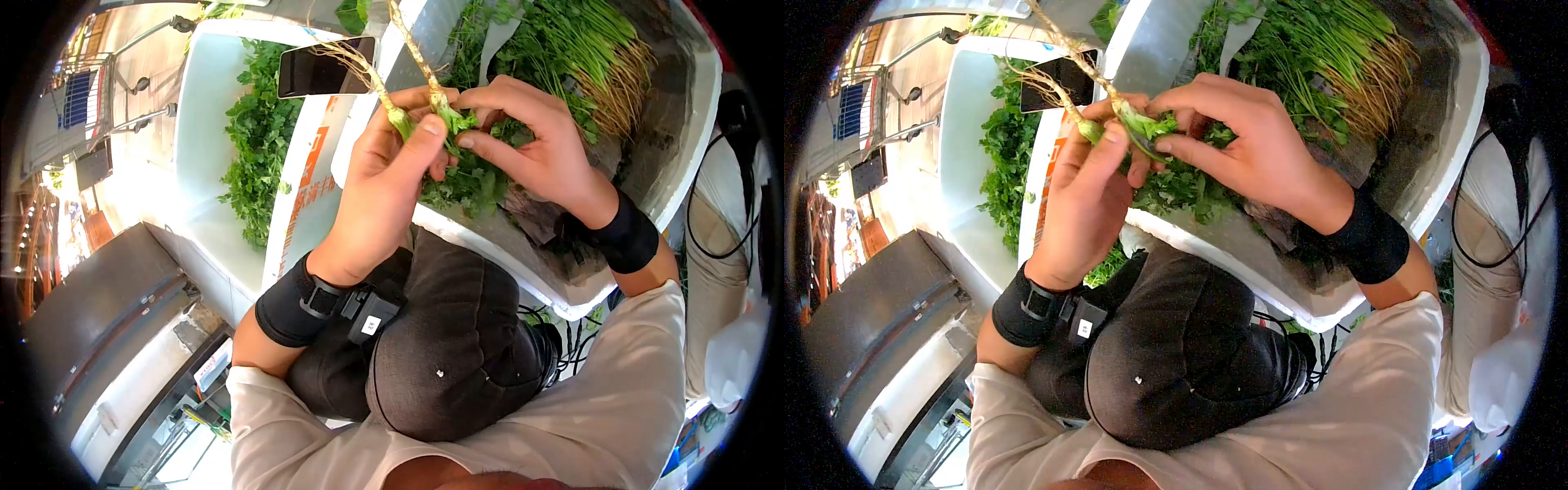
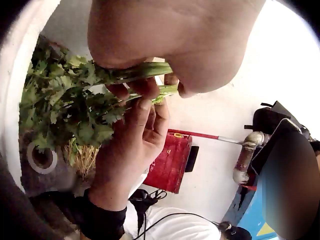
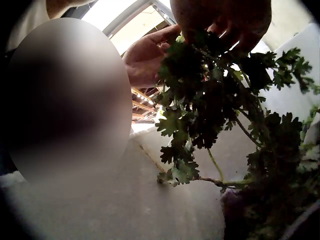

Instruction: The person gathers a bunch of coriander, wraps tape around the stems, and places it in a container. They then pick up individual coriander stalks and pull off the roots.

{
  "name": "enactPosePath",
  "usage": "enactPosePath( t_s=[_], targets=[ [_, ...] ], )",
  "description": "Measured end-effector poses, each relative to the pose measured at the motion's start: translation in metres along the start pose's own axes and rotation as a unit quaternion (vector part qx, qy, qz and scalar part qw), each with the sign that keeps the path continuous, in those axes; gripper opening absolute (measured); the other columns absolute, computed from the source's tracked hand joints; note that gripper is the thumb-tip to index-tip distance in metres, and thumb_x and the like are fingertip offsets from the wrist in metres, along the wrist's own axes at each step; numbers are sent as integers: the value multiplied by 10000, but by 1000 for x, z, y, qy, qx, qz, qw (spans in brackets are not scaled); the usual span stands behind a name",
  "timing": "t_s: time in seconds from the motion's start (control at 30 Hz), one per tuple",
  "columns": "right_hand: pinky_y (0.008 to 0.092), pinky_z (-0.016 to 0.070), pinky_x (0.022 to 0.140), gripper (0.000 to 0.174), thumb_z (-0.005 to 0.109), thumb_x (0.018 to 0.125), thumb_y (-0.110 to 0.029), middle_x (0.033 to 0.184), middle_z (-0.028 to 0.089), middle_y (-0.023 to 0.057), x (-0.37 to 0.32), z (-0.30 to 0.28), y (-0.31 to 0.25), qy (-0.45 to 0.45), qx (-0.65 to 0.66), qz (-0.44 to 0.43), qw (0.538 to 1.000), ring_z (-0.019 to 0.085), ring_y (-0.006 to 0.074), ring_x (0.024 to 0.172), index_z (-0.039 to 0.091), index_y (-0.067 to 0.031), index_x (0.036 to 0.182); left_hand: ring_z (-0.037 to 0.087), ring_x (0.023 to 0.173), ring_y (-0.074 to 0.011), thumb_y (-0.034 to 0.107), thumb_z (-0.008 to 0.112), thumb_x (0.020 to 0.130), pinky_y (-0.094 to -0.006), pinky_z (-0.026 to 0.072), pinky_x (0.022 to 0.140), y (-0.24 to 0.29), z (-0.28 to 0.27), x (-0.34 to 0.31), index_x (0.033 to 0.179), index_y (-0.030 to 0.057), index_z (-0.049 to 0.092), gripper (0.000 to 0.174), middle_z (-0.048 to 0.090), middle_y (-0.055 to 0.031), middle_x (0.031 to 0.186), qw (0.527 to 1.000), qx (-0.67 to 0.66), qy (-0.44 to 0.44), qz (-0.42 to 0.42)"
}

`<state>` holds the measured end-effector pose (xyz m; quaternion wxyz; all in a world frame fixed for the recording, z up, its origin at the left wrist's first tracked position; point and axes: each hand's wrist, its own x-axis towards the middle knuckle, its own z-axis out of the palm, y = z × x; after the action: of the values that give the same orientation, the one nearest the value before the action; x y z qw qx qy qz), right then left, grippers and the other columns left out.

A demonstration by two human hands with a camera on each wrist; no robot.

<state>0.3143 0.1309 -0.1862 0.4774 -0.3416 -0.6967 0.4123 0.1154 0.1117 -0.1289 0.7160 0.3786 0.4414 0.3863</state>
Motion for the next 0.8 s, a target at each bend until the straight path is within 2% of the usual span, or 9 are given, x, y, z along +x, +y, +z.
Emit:
enactPosePath(
  t_s=[0.03,0.1,0.17,0.23,0.33,0.5,0.63,0.73,0.8],
  targets=[
    [301,507,678,327,800,826,-20,856,609,95,-1,0,-1,3,1,2,1000,624,198,750,690,-18,1134,494,853,-96,179,516,1077,-305,470,853,0,1,0,1333,84,533,273,588,-8,1145,1000,0,-1,-2],
    [308,517,692,335,809,815,-24,893,621,100,-1,-1,-4,12,-19,-4,1000,635,209,775,692,-22,1129,491,800,-72,158,556,1063,-262,468,797,0,3,-1,1315,57,561,271,600,11,1043,998,63,21,-2],
    [314,527,705,344,819,804,-28,930,633,104,-2,-1,-4,22,-38,-9,999,645,220,800,693,-25,1125,489,775,-64,152,576,1055,-244,461,773,-1,2,-2,1290,47,577,258,597,23,990,997,69,28,-8],
    [329,547,746,381,833,783,-36,1011,655,108,0,-3,0,41,-113,-96,988,663,245,861,697,-35,1139,488,751,-57,146,597,1047,-226,454,750,-1,2,-2,1266,36,594,245,594,34,937,997,74,34,-13],
    [336,557,775,390,837,773,-39,1047,670,108,3,-3,-5,52,-126,-110,985,670,266,913,707,-47,1141,508,742,-62,155,611,1042,-231,452,730,0,2,-2,1226,27,605,224,591,33,890,992,113,51,-20],
    [334,551,737,301,819,792,-32,1002,678,93,-3,-4,-3,29,-110,-87,990,676,247,874,734,-46,1080,550,769,-72,171,630,1034,-234,425,701,3,2,-3,1177,24,617,206,616,6,884,987,148,50,-48],
    [329,544,686,211,800,810,-25,948,673,87,-4,-6,-4,10,-123,-61,990,673,241,817,746,-36,1013,559,786,-73,183,626,1037,-232,418,695,0,0,-2,1185,21,624,220,626,1,897,984,168,55,-35],
    [341,549,673,217,784,821,-18,944,659,92,-1,-4,-1,7,-141,-91,986,672,271,809,720,-41,1027,562,796,-73,201,616,1044,-234,420,696,-1,2,-2,1200,18,628,241,619,8,893,983,171,52,-42],
    [349,551,679,233,771,829,-12,958,654,96,-3,-1,2,5,-153,-100,983,671,290,813,694,-45,1046,499,674,-35,191,621,1036,-223,407,587,-2,6,-1,1125,4,632,208,561,37,774,981,182,58,-21]
  ],
)
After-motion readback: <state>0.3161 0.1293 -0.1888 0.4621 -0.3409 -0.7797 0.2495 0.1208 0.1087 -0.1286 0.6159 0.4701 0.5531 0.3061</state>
